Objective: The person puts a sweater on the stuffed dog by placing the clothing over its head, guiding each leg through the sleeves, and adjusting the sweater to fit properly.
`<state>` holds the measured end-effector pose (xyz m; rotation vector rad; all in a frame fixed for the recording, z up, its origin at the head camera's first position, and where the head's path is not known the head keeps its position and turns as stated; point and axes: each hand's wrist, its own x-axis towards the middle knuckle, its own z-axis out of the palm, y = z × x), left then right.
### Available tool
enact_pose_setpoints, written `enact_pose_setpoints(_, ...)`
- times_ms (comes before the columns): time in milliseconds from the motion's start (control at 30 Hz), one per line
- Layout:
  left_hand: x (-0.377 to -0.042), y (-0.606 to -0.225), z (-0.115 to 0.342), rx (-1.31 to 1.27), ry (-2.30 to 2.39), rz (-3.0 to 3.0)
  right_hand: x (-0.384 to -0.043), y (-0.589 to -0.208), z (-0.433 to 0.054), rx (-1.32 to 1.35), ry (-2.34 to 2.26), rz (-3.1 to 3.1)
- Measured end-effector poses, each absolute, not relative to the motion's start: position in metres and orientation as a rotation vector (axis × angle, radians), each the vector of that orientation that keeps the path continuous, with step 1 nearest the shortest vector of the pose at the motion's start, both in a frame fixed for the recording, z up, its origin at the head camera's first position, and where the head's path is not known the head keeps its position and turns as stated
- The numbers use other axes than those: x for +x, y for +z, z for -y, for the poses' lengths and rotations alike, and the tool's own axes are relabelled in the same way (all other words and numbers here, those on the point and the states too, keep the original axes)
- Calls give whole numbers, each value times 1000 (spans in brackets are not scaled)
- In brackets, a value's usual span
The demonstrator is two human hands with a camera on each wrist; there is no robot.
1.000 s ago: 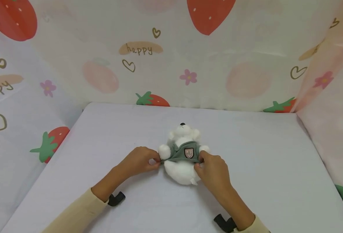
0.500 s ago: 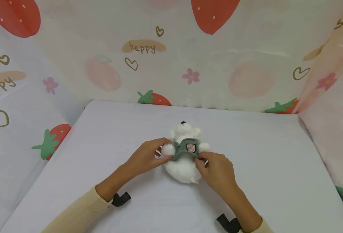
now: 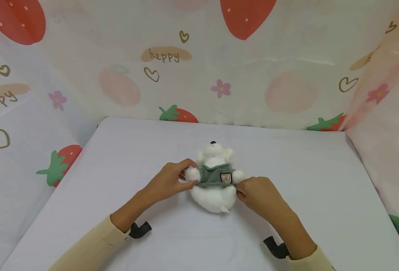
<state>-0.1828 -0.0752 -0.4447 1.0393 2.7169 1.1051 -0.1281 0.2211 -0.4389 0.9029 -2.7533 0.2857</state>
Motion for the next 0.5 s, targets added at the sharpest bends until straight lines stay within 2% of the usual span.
enact_pose_setpoints(133, -181, -445, 74, 1057, 1131, -2695, -125, -437, -216, 890, 222, 2853)
enact_pose_setpoints(300, -180, -443, 71, 1098, 1148, -2694, -127, -398, -221, 767, 606, 2975)
enact_pose_setpoints(400, -180, -440, 69, 1101, 1153, -2715, -147, -382, -218, 751, 801, 2823)
enact_pose_setpoints(500, -181, -439, 68, 1099, 1151, -2723, -176, -383, -205, 847, 916, 2764)
